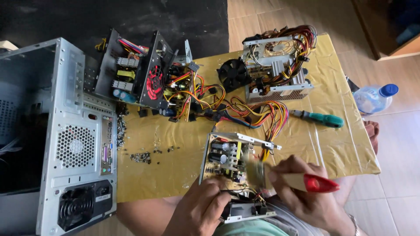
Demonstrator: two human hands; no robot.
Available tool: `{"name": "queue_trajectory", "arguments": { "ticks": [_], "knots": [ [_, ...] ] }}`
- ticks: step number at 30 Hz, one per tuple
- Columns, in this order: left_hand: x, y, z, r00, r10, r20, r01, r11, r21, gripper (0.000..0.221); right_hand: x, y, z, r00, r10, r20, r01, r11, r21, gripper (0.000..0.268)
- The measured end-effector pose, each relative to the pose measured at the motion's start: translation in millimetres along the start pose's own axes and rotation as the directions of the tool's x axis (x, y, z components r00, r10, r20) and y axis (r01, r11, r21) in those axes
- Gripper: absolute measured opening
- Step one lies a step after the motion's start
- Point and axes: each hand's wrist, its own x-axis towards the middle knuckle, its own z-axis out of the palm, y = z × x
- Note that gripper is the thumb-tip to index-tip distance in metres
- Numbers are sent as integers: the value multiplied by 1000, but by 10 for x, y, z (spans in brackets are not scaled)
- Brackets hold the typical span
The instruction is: A person is disassembling a computer power supply unit by unscrewing the cooling fan and cleaning the internal circuitry with a brush.
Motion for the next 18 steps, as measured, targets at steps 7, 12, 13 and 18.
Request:
{"name": "queue_trajectory", "arguments": {
  "ticks": [7,12,13,18],
  "knots": [
    [-75,17,26,1000,-9,25,8,999,32,23,65,-295,41,1000,-24,0,24,995,102,14],
    [-153,13,67,997,61,42,-65,994,88,23,80,-323,83,988,-65,-141,82,990,112,17],
    [-165,-16,84,998,59,38,-62,994,84,26,122,-345,45,995,-96,-12,97,992,81,12],
    [-150,20,94,994,88,61,-89,996,24,42,83,-328,122,944,-265,-198,295,944,145,10]
  ]
}}
